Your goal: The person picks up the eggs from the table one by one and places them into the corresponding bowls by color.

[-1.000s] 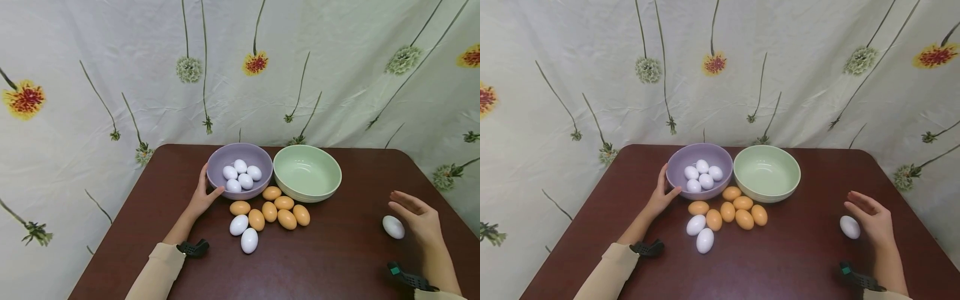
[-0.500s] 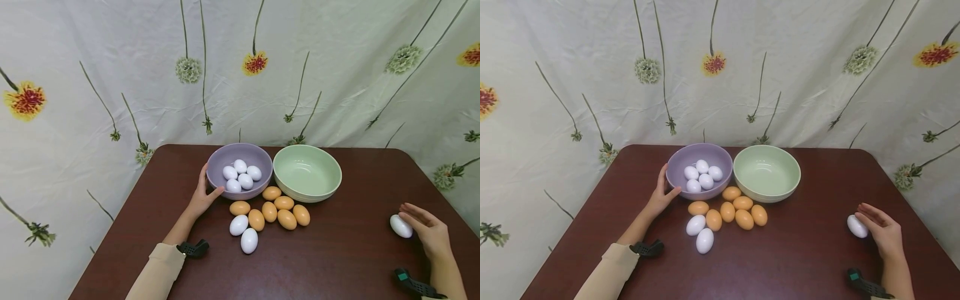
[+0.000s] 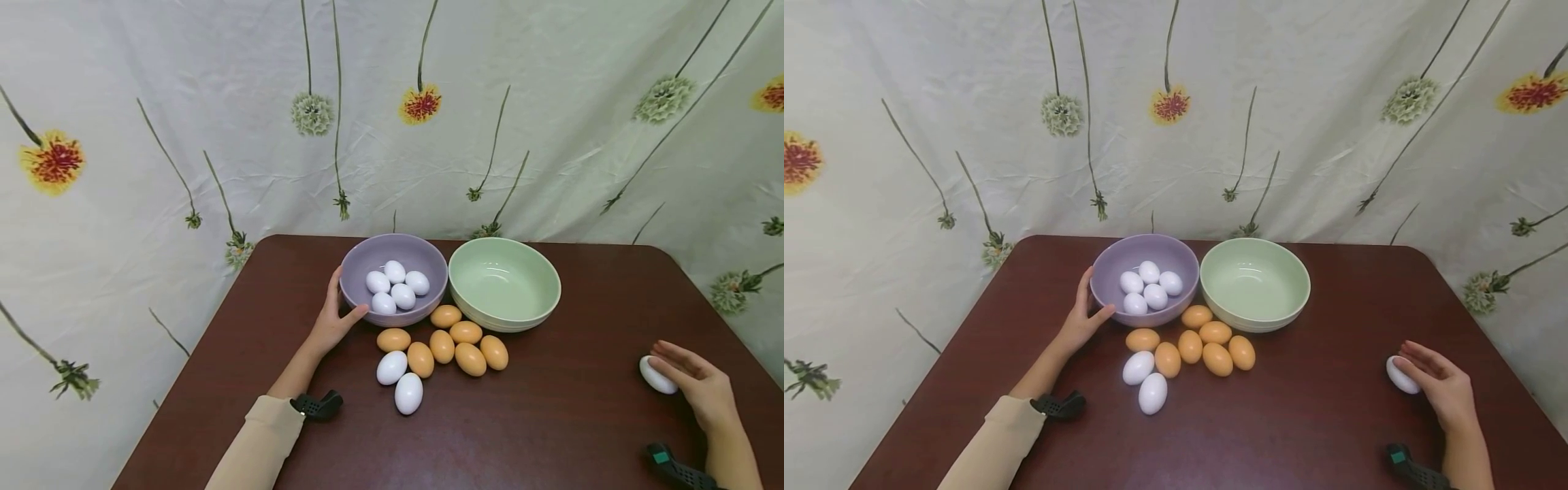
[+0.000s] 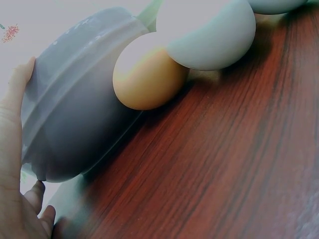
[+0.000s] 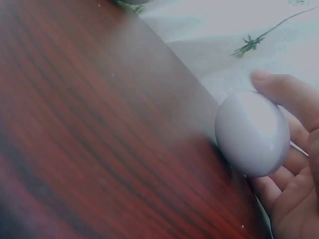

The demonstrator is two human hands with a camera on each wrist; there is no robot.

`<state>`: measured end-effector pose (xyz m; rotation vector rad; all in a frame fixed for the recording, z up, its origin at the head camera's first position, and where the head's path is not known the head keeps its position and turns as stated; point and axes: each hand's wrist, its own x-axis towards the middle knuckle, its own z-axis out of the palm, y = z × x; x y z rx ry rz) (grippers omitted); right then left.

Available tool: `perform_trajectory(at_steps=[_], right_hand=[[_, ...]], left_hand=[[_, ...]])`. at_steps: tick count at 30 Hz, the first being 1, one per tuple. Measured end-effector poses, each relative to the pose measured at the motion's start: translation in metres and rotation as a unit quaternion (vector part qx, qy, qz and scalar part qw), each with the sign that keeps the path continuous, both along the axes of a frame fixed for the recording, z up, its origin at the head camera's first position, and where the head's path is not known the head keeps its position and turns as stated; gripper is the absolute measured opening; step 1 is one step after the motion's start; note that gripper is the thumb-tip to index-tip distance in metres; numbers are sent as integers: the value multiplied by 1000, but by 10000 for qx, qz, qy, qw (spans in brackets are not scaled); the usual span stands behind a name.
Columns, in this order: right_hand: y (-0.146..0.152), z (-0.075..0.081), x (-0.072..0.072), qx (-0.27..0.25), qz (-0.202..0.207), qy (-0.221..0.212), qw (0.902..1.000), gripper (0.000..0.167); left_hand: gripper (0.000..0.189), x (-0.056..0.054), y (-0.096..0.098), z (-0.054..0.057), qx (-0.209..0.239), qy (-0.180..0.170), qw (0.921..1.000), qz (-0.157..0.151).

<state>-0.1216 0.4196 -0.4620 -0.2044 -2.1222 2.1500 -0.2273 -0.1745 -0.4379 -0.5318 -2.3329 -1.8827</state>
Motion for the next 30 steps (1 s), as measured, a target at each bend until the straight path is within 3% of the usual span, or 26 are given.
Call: perform_trajectory(at_steps=[5, 9, 13, 18, 22, 30], right_hand=[[-2, 4, 5, 1159, -67, -396, 9924, 38], [-6, 7, 4, 1640, -209, -512, 9849, 34], [-8, 8, 2, 1507, -268, -535, 9868, 28], [-12, 10, -2, 705, -220, -332, 9967, 25], [-21, 14, -10, 394, -232, -99, 9989, 26], [-49, 27, -36, 770, -95, 389, 9962, 24]], left_hand=[[92, 1, 0, 1, -25, 3, 10000, 38], [93, 1, 0, 2, -43, -33, 10000, 51], [93, 2, 0, 3, -44, -88, 9999, 59], [93, 2, -1, 3, -54, -74, 9999, 60], [93, 3, -1, 4, -86, -77, 9999, 88], [91, 4, 1, 5, -127, -107, 9998, 133]])
